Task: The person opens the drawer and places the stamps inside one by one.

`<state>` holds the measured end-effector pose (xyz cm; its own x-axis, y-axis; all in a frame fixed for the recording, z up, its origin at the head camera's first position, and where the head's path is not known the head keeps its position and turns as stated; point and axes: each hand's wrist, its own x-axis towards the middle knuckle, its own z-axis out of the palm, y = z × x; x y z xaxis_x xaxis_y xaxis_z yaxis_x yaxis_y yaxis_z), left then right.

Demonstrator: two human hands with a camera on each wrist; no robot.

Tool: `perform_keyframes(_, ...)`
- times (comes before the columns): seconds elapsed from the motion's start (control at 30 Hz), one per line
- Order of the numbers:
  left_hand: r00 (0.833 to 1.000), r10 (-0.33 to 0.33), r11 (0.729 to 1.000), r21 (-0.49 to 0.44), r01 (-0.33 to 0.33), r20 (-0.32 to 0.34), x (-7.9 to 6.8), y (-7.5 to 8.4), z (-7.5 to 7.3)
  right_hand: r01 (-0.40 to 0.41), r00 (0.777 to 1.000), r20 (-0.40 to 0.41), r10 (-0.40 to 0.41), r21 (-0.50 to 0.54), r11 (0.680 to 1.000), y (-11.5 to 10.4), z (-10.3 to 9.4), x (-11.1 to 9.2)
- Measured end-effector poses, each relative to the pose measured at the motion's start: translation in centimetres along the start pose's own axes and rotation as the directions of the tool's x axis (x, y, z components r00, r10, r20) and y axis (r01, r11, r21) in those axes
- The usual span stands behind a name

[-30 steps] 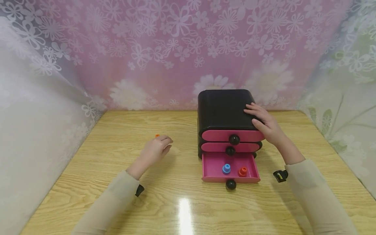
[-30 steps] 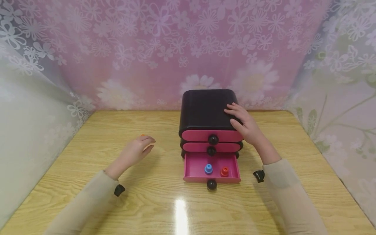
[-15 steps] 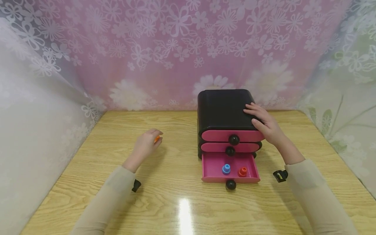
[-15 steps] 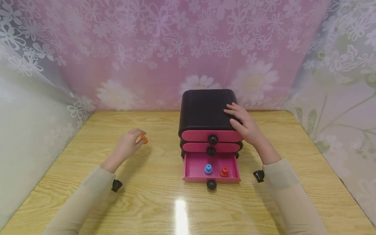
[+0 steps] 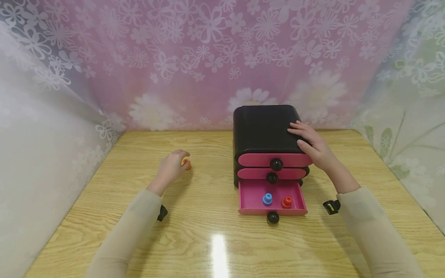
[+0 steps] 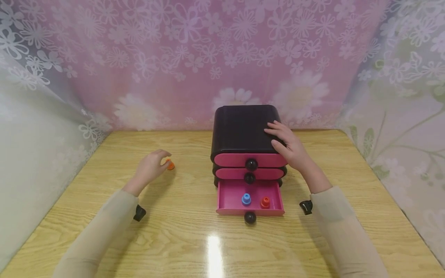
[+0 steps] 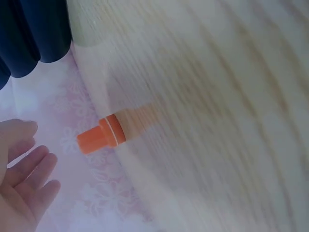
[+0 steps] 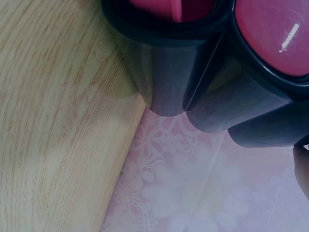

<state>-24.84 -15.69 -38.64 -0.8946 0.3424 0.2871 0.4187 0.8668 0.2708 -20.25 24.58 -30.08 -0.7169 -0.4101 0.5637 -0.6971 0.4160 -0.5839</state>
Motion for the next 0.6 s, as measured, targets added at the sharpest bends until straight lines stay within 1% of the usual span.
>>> perform_keyframes(0.1, 0.997, -0.045, 0.998, -0.03, 0.047, 0.06, 0.4, -0.2, 0.1, -0.004, 1.0, 0.003, 0.004, 0.001, 1.0, 0.0, 0.0, 0.0)
perform_keyframes(0.2, 0.99, -0.083, 0.995, -0.053, 0.09, 0.115, 0.8, -0.5, 0.2, -0.008, 1.0, 0.004, 0.009, -0.004, 1.0, -0.1, 0.0, 0.0)
perform_keyframes(0.27, 0.985, -0.098, 0.993, -0.056, 0.107, 0.145, 1.0, -0.6, 0.3, -0.01, 1.0, 0.004, 0.01, -0.003, 1.0, 0.2, 0.0, 0.0)
perform_keyframes(0.33, 0.98, -0.109, 0.991, -0.055, 0.119, 0.167, 1.2, -0.7, 0.4, -0.011, 1.0, 0.005, 0.011, -0.002, 1.0, 1.0, 0.0, -0.1)
perform_keyframes(0.43, 0.975, -0.114, 0.99, -0.059, 0.128, 0.189, 1.3, -0.7, 0.4, -0.006, 1.0, 0.009, 0.006, -0.006, 1.0, 2.8, -0.1, -0.3)
perform_keyframes(0.6, 0.967, -0.132, 0.986, -0.068, 0.15, 0.219, 1.4, -0.7, 0.5, -0.008, 1.0, 0.002, 0.008, -0.012, 1.0, 3.4, 0.0, -0.5)
